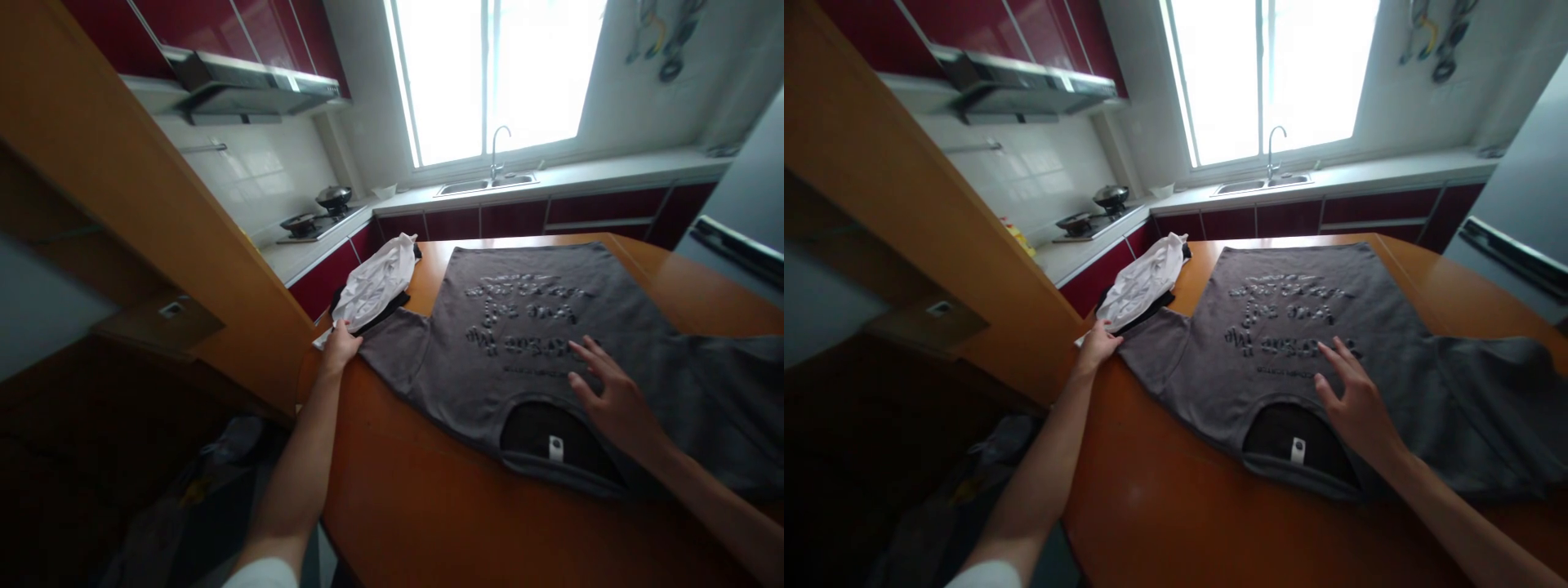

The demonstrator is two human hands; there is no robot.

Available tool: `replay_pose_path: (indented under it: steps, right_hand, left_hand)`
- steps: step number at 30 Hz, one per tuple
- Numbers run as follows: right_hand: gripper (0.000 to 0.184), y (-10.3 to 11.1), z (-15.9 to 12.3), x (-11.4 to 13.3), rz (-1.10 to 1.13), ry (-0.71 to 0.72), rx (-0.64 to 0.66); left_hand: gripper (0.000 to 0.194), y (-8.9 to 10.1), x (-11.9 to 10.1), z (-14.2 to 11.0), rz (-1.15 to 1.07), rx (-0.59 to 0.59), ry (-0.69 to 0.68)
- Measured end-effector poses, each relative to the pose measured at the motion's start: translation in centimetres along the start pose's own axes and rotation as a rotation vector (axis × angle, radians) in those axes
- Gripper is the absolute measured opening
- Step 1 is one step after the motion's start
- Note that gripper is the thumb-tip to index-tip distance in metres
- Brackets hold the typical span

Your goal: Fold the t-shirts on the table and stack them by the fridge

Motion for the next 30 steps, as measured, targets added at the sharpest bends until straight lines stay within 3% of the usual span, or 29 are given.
replay_pose_path:
  steps: [5, 8, 12, 17, 20, 22, 24, 25, 26, 30]
  right_hand:
    - [0.050, -0.3, 0.0, -0.4, 0.054, -0.002, 0.003]
    - [0.047, -0.6, 0.4, -0.5, 0.087, -0.024, 0.004]
    - [0.038, -1.4, 1.7, 1.6, 0.161, -0.008, 0.069]
    - [0.029, -4.3, 4.1, 5.8, 0.396, -0.055, 0.272]
    - [0.026, -7.8, 4.5, 7.1, 0.603, -0.217, 0.431]
    - [0.031, -10.3, 3.9, 7.3, 0.783, -0.394, 0.514]
    - [0.038, -12.3, 2.7, 7.2, 0.939, -0.551, 0.566]
    - [0.039, -13.0, 2.2, 7.1, 0.997, -0.599, 0.576]
    - [0.038, -13.5, 1.9, 7.0, 1.042, -0.625, 0.574]
    - [0.034, -14.3, 1.2, 5.9, 1.121, -0.639, 0.532]
  left_hand:
    - [0.042, 1.0, -2.9, -1.0, 0.015, -0.118, -0.043]
    - [0.041, 1.8, -6.2, -2.0, -0.153, -0.177, -0.152]
    - [0.041, 2.6, -11.7, -3.0, -0.445, -0.141, -0.287]
    - [0.033, 2.0, -20.1, -5.4, -0.641, 0.038, -0.409]
    - [0.030, -0.6, -24.9, -8.5, -0.746, 0.250, -0.494]
    - [0.035, -3.1, -27.2, -10.9, -0.790, 0.461, -0.565]
    - [0.040, -5.5, -27.9, -12.3, -0.799, 0.627, -0.602]
    - [0.040, -6.3, -27.3, -12.1, -0.798, 0.645, -0.592]
    - [0.037, -6.7, -26.2, -11.3, -0.791, 0.604, -0.562]
    - [0.020, -6.3, -18.2, -5.4, -0.640, 0.194, -0.360]
Point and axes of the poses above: each hand's wrist, its own z-axis towards the middle knuckle, its own y-axis out of the back of the hand, x = y × z, the point moved 10 cm from there along z, towards the middle knuckle, and after that the axes turned 2 degrees about -z, right-handed, at the moved point
